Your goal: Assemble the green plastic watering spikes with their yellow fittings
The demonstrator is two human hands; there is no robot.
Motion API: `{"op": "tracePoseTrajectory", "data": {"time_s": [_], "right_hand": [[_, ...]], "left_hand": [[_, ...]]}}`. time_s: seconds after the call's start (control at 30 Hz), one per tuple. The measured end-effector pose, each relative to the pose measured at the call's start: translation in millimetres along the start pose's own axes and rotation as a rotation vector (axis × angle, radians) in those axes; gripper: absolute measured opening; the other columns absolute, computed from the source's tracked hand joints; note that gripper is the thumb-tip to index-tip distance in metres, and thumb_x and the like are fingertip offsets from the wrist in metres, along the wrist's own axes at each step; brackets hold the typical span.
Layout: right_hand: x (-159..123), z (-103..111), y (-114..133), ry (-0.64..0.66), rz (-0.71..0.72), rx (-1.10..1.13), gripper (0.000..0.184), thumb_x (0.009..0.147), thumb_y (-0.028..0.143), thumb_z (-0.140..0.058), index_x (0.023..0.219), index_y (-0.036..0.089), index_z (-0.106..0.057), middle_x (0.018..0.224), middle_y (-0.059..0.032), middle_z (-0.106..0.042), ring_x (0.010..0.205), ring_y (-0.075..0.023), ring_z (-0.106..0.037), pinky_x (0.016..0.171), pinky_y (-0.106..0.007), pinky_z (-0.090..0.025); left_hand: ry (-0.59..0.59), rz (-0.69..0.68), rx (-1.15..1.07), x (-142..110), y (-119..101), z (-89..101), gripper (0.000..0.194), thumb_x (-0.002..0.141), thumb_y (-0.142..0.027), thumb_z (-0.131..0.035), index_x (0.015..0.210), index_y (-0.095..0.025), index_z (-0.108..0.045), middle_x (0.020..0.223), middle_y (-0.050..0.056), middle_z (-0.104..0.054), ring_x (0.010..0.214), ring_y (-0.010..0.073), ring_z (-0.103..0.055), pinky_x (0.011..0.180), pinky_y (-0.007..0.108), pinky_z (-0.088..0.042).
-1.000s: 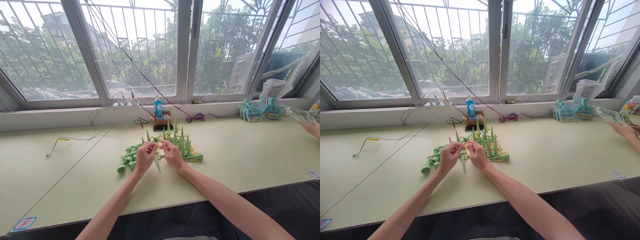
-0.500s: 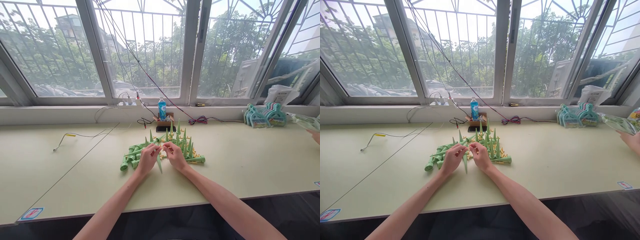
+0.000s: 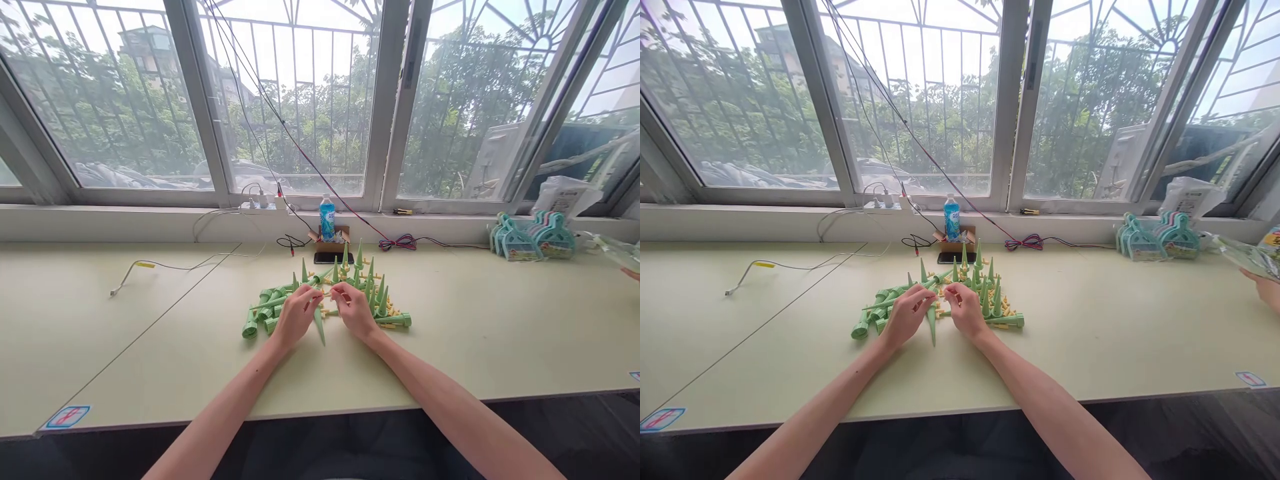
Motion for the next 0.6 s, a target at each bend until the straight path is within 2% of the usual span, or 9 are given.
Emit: {"op": "tracePoseTrajectory", "data": {"time_s": [0.2,0.4,0.5,0.6], "right_hand": [[0.3,0.8,1.3,-0.008,0.026,-0.017,0.022,0.092,0.034,-0.044,0.086,0.018,-0.059,0.078,-0.0029,-0.063,0.064,-0.0137,-0.055,0.057,-0.024,-0.044],[1.3,2.6,2.9,-0.03,0.047,-0.032,0.024,0.092,0.034,-0.044,0.083,0.017,-0.059,0.074,-0.0027,-0.061,0.066,-0.0148,-0.056,0.062,-0.025,-0.045],[1.2,2.9,2.4,-0.036,0.05,-0.037,0.023,0.092,0.033,-0.044,0.084,0.017,-0.059,0.075,-0.0029,-0.061,0.066,-0.0148,-0.056,0.062,-0.025,-0.044],[0.9,3.0,2.0,-0.039,0.056,-0.037,0.023,0.092,0.033,-0.044,0.084,0.017,-0.059,0.075,-0.0028,-0.061,0.067,-0.0148,-0.056,0.063,-0.026,-0.045]], "left_hand": [[0.009,0.042,0.044,-0.5,-1.9,0.4,0.025,0.093,-0.032,-0.043,0.087,-0.021,-0.065,0.083,0.002,-0.057,0.058,0.0105,-0.046,0.063,0.023,-0.041],[-0.068,0.098,0.118,-1.2,1.6,3.0,0.027,0.092,-0.031,-0.044,0.08,-0.019,-0.064,0.075,0.002,-0.059,0.058,0.0118,-0.049,0.062,0.023,-0.04],[-0.031,0.143,0.185,-1.8,2.7,2.8,0.028,0.091,-0.033,-0.045,0.077,-0.019,-0.064,0.068,0.002,-0.06,0.059,0.0139,-0.052,0.062,0.024,-0.04],[0.061,0.197,0.244,-3.1,3.1,1.0,0.024,0.089,-0.035,-0.048,0.081,-0.02,-0.066,0.062,0.0,-0.06,0.056,0.0154,-0.054,0.058,0.025,-0.037]]}}
Point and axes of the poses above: each hand's wrist, its own x-axis towards the middle knuckle, its own z-axis out of the back of the hand, y = z × x, the point moved 3 cm from there along x, towards the middle knuckle
